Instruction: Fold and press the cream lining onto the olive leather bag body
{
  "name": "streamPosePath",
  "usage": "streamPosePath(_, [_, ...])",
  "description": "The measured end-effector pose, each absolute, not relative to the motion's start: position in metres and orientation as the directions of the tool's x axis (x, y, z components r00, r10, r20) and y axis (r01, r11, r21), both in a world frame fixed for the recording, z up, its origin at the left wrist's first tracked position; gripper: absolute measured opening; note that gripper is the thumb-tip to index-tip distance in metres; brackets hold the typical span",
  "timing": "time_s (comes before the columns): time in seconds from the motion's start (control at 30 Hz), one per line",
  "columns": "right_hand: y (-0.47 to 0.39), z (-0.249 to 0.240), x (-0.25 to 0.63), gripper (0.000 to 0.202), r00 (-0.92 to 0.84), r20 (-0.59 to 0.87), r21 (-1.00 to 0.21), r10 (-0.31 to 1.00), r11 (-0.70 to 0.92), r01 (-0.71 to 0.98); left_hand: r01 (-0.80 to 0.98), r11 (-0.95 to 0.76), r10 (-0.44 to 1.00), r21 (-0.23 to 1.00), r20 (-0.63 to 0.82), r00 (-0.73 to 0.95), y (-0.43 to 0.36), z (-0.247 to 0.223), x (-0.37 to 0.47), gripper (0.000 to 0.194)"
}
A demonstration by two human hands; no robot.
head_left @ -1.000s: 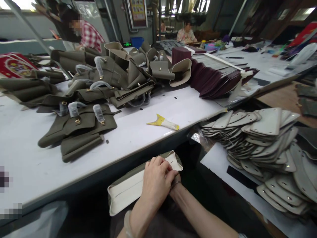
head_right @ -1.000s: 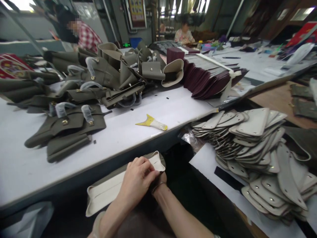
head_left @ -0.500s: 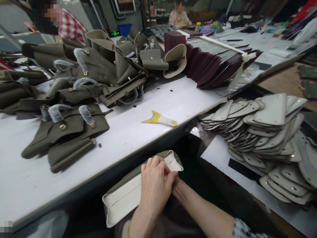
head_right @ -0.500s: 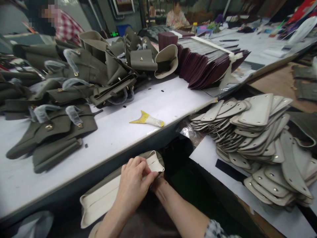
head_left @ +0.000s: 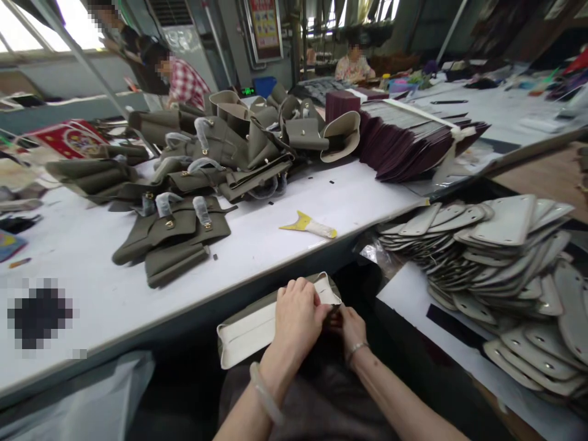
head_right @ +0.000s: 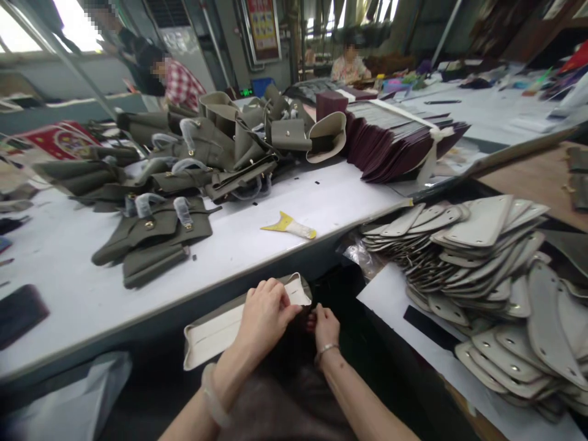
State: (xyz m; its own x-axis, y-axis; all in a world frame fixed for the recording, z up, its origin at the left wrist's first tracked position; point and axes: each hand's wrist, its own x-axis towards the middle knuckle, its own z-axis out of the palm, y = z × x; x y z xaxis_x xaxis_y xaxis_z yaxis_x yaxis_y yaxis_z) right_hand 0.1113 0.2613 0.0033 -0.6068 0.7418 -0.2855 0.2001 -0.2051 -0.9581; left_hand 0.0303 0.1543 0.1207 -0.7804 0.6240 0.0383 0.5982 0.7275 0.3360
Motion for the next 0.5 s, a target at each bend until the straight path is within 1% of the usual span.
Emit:
streamPosePath(0.07, [0.264, 0.014, 0.135, 0.028, -0.629, -0.155, -0.980, 0.762, -0.038, 0.195, 0.600, 0.733, 0.613, 0.320, 0.071, -0.787, 0.153, 0.122, 0.035, 0.020])
streamPosePath(0.13, [0.263, 0.034, 0.156, 0.024, -0.675, 0.027, -0.979, 0.737, 0.155, 0.131, 0.607, 0.733, 0.609, 0.305, 0.103, -0.787, 0.153, 0.124, 0.040, 0.019])
streamPosePath(0.2, [0.257, 0.055, 0.169, 0.021, -0.728, 0.194, -0.952, 0.658, 0.306, 0.023, 0.617, 0.728, 0.610, 0.299, 0.128, -0.782, 0.152, 0.125, 0.044, 0.019])
streamPosePath(0.23, [0.253, 0.063, 0.170, 0.023, -0.751, 0.289, -0.916, 0.594, 0.399, -0.037, 0.619, 0.725, 0.610, 0.300, 0.138, -0.781, 0.151, 0.125, 0.046, 0.018])
streamPosePath(0.27, [0.250, 0.068, 0.170, 0.026, -0.768, 0.390, -0.851, 0.509, 0.518, -0.089, 0.619, 0.724, 0.607, 0.303, 0.146, -0.781, 0.149, 0.125, 0.048, 0.017])
streamPosePath(0.3, [0.246, 0.070, 0.168, 0.031, -0.777, 0.480, -0.755, 0.407, 0.643, -0.130, 0.617, 0.724, 0.602, 0.308, 0.152, -0.783, 0.147, 0.124, 0.050, 0.015])
streamPosePath(0.37, [0.241, 0.068, 0.162, 0.039, -0.783, 0.586, -0.526, 0.208, 0.833, -0.173, 0.604, 0.730, 0.586, 0.320, 0.164, -0.794, 0.140, 0.123, 0.053, 0.012])
streamPosePath(0.4, [0.239, 0.065, 0.159, 0.041, -0.785, 0.602, -0.444, 0.146, 0.879, -0.177, 0.595, 0.733, 0.575, 0.328, 0.169, -0.801, 0.136, 0.122, 0.055, 0.011])
streamPosePath(0.5, [0.237, 0.057, 0.155, 0.043, -0.796, 0.597, -0.350, 0.097, 0.925, -0.150, 0.565, 0.743, 0.541, 0.358, 0.176, -0.823, 0.122, 0.119, 0.061, 0.010])
